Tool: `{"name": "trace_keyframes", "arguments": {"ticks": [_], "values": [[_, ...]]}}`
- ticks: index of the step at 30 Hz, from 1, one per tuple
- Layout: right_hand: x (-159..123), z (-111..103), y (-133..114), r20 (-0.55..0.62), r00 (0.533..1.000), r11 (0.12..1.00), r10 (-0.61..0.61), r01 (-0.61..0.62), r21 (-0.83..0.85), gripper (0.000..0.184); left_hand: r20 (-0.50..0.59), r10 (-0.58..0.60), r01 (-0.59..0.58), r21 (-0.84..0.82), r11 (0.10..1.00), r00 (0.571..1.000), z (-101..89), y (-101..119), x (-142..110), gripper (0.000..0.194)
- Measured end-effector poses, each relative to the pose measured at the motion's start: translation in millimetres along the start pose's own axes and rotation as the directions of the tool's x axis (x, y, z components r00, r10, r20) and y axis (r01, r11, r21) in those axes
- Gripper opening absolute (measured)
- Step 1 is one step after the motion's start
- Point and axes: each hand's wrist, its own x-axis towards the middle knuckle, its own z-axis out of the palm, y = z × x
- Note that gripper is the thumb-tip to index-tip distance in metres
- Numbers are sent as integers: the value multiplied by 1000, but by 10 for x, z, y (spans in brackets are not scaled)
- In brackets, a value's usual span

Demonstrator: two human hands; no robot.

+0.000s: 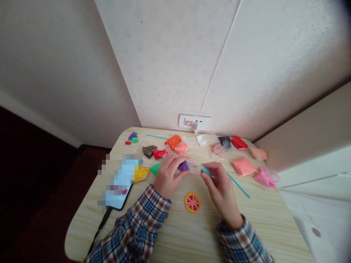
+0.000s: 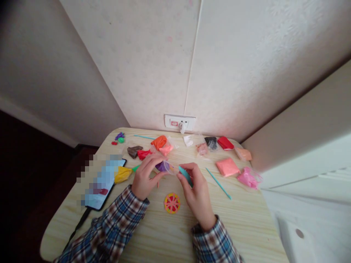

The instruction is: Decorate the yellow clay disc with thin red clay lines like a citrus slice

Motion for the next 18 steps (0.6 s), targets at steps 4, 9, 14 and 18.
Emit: {"name": "trace_keyframes", "arguments": {"ticks": [4, 9, 14, 18], "values": [[63, -71, 21, 9, 995, 989, -104, 104, -109, 17, -38, -39, 40, 19, 999, 999, -39, -26, -5, 25], [181, -167, 226, -3, 996, 934, -86, 79, -349, 22, -43, -10, 12, 58, 998, 999, -54, -33, 5, 25], [140, -468, 360, -178, 977, 855, -117, 8, -519, 22, -34, 7, -5, 76, 997, 999, -29, -18, -4, 26], [-32, -728, 457, -215, 974, 764, -68, -88, -639, 27, -49, -5, 7, 44, 999, 999, -18, -12, -1, 25]]}}
